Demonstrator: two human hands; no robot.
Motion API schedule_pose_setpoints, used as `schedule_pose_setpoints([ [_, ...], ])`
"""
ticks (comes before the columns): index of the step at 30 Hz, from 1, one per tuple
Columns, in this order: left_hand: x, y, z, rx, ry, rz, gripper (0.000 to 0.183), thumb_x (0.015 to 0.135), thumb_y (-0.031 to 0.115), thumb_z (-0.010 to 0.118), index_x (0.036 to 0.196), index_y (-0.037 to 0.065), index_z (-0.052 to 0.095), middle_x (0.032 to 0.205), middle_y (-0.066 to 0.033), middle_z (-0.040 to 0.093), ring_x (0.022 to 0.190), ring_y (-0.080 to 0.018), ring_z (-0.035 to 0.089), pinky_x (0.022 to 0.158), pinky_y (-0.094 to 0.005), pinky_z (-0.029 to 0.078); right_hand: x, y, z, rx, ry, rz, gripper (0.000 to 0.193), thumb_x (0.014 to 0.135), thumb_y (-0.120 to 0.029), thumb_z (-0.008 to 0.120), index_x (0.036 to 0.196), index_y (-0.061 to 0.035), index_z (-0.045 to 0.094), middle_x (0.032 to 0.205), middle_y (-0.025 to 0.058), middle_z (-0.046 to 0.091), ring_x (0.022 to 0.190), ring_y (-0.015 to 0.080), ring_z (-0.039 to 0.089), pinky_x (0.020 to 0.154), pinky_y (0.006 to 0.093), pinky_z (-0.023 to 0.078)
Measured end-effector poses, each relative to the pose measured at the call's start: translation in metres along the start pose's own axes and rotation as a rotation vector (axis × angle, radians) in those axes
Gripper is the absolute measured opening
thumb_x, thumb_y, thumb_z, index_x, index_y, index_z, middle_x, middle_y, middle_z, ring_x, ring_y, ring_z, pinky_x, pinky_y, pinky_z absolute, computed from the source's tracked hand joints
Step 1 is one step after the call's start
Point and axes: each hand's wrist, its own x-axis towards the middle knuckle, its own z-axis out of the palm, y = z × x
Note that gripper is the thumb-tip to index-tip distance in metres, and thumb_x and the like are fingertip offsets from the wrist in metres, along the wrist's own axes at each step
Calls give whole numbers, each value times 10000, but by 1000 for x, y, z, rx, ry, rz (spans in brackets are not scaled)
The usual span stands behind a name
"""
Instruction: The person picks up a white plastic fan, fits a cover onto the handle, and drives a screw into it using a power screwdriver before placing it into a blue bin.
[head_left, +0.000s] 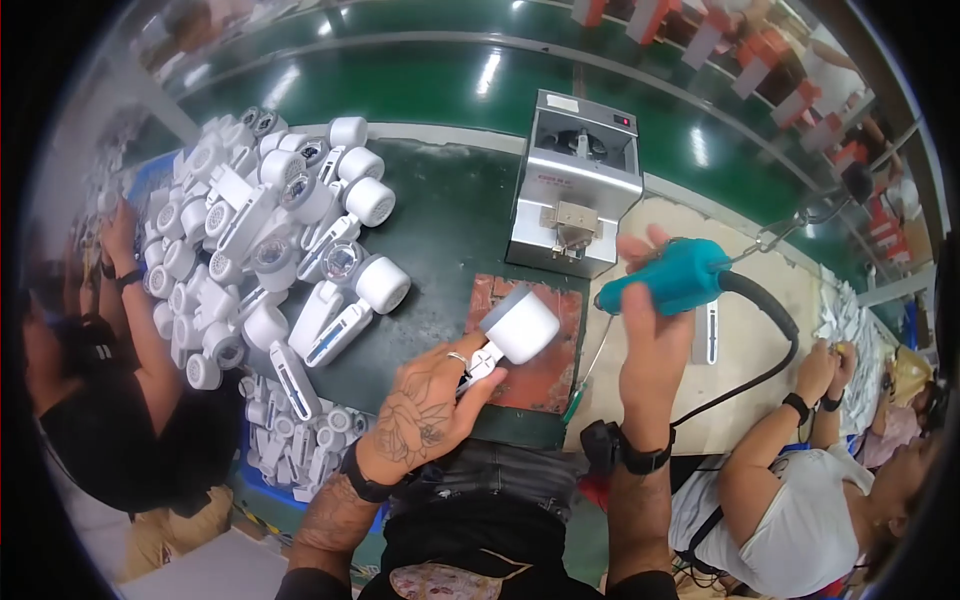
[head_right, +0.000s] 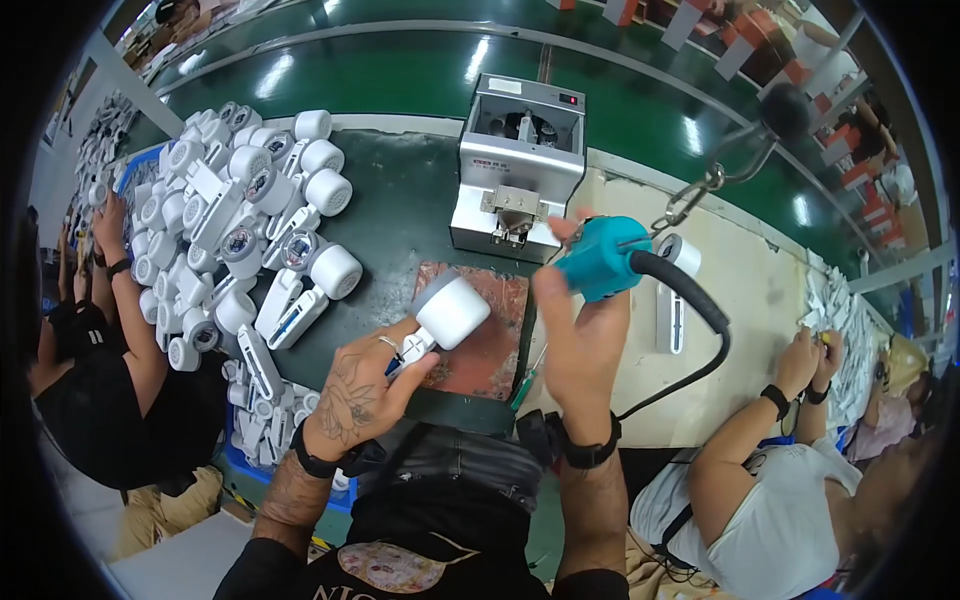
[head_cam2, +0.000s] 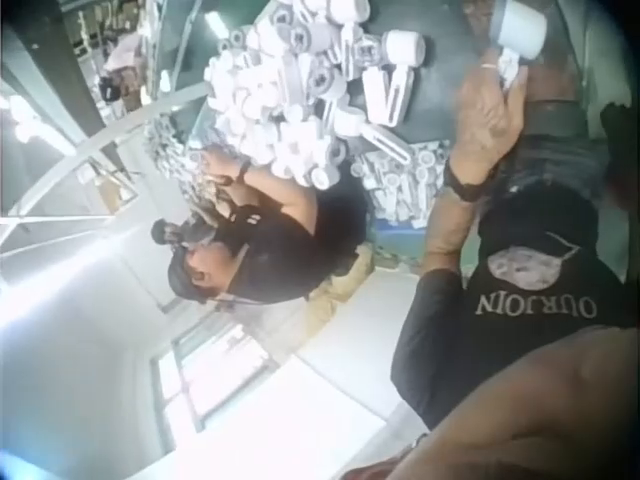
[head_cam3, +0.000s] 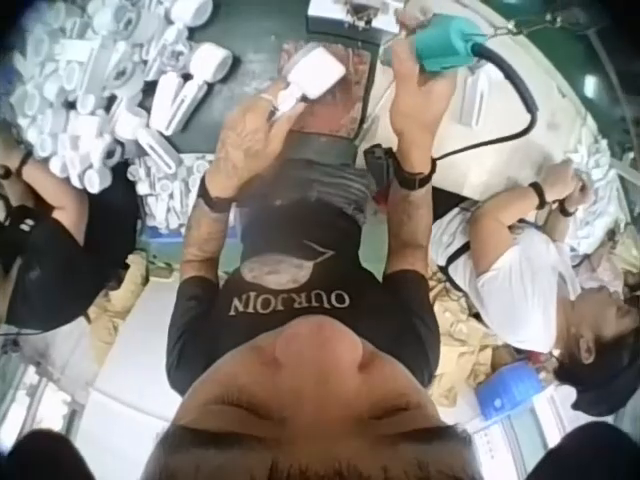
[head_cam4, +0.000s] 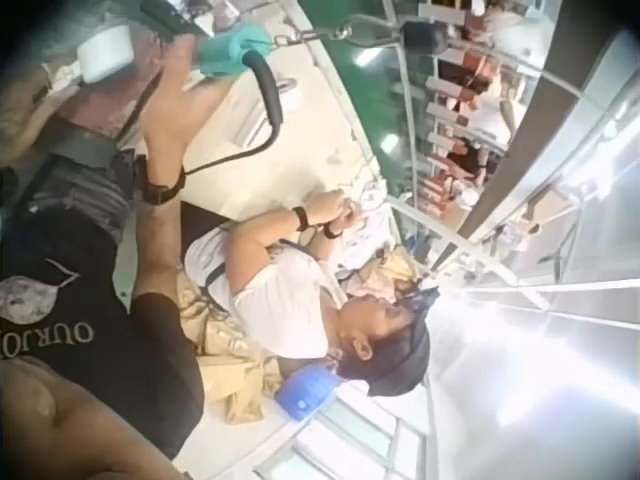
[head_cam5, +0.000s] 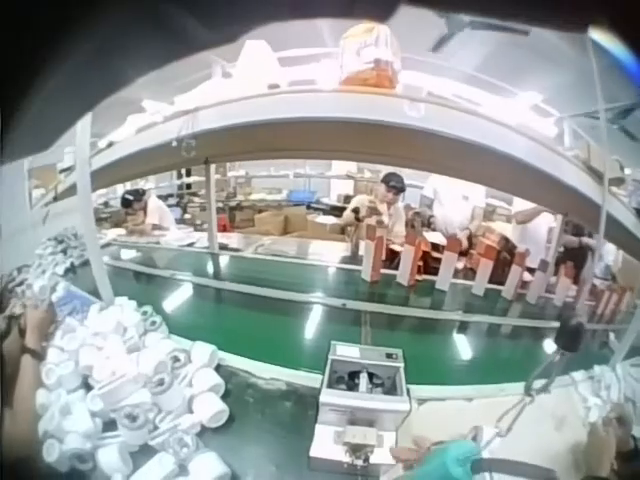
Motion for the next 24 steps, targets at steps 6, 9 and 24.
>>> schedule_pose_setpoints([
  [6, 18, -1, 0, 198, -140, 329, 340, 871, 186, 711, 1141, 4, 612, 1030, -120, 632, 928, -307, 619, 748, -381, 528, -10, 1, -24, -21, 14, 56, 611, 979, -460, 567, 1296, 60, 516, 1079, 142, 650, 923, 185, 607, 815, 301, 492],
  [9, 24, 7, 16, 133, -143, 256, 348, 860, 251, 732, 1125, 45, 642, 1044, -87, 639, 900, -290, 626, 777, -382, 525, -29, 1, -30, 35, 43, 57, 650, 960, -514, 574, 1257, 61, 517, 1013, 140, 638, 899, 204, 607, 809, 312, 488],
  [24, 36, -15, 46, 164, -163, 440, 320, 837, 271, 732, 1078, 69, 672, 962, -20, 639, 912, -200, 603, 758, -341, 503, -63, -35, -28, 252, 133, 22, 790, 885, -761, 467, 1154, -20, 503, 656, 21, 473, 545, 130, 425, 533, 268, 352],
])
